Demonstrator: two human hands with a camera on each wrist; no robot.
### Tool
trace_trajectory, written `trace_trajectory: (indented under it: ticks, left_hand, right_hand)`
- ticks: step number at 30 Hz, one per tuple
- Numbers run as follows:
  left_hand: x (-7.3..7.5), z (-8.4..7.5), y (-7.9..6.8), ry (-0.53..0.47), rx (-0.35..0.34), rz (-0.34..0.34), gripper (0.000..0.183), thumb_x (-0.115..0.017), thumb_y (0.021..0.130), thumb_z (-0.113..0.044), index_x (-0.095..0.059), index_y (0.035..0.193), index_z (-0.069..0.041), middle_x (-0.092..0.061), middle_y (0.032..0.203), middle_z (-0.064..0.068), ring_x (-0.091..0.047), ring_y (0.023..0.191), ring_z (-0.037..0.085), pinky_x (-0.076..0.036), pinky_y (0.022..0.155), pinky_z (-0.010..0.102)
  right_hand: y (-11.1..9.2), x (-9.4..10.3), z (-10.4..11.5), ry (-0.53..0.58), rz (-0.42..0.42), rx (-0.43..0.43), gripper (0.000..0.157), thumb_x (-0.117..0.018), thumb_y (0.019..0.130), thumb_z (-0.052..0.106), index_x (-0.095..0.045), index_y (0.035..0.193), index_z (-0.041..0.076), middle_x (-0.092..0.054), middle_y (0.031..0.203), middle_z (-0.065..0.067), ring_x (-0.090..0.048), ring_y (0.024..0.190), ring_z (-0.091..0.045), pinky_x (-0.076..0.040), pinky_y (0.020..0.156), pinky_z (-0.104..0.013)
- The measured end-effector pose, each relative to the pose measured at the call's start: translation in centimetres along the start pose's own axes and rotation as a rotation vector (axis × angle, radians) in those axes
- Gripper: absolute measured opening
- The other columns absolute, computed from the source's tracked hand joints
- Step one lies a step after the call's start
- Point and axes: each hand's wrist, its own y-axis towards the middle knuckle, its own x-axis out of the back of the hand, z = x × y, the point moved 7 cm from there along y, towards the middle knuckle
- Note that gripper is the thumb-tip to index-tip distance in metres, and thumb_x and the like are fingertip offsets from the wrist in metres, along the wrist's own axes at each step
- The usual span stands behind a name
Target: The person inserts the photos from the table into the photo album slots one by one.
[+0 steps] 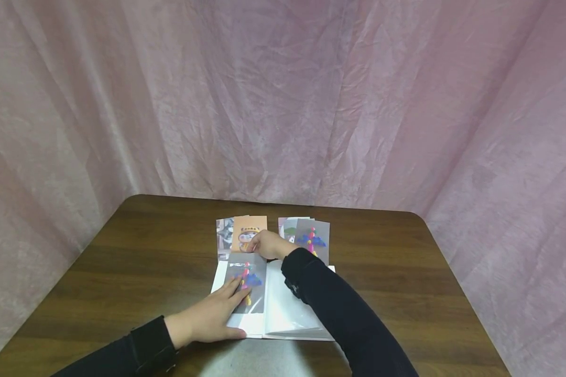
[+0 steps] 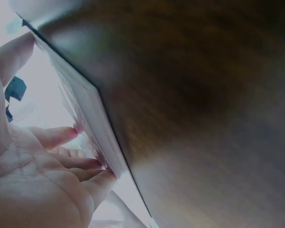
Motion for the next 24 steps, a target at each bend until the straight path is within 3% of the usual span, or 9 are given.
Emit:
trace_trajectory:
  ticks: [8,17,21,24]
  left_hand:
    - [-0.2,0.2,0.2,0.0,0.003,0.002,0.097,-0.074,0.082,-0.06,-0.04,0.151,-0.001,-0.023,0.159,0.03,-0.022,0.147,0.046,-0.033,0.113,0.057]
    - [-0.2,0.2,0.4,0.031,-0.012,-0.016,0.1,-0.075,0.081,-0.059,-0.039,0.151,0.001,-0.024,0.158,0.033,-0.023,0.146,0.048,-0.032,0.113,0.056]
    - [-0.2,0.3,0.3,0.022,-0.004,-0.002,0.099,-0.074,0.081,-0.061,-0.039,0.152,0.0,-0.023,0.158,0.032,-0.022,0.147,0.047,-0.032,0.113,0.057]
    - [-0.3,0.3,0.3,0.016,0.004,0.008,0.099,-0.074,0.081,-0.061,-0.039,0.152,-0.001,-0.023,0.158,0.031,-0.022,0.146,0.048,-0.032,0.113,0.057]
  right_hand:
    - [0.0,-0.5,0.3,0.034,0.037,0.028,0.022,-0.064,0.091,-0.01,-0.077,0.097,0.006,-0.074,0.096,-0.002,-0.065,0.091,-0.013,-0.052,0.082,-0.025]
    - [-0.1,-1.0,0.9,0.077,0.08,0.038,0.028,-0.056,0.089,-0.016,-0.078,0.092,0.001,-0.075,0.091,-0.004,-0.054,0.074,-0.008,-0.044,0.062,-0.017]
    - [-0.4,-1.2,1.0,0.011,0.098,0.042,0.028,-0.059,0.089,-0.012,-0.079,0.091,0.007,-0.074,0.099,0.0,-0.061,0.091,-0.013,-0.053,0.084,-0.027]
    - [-0.5,-1.3,1.2,-0.039,0.1,0.052,0.029,-0.06,0.089,-0.011,-0.08,0.093,0.01,-0.074,0.104,0.002,-0.062,0.105,-0.016,-0.049,0.1,-0.039]
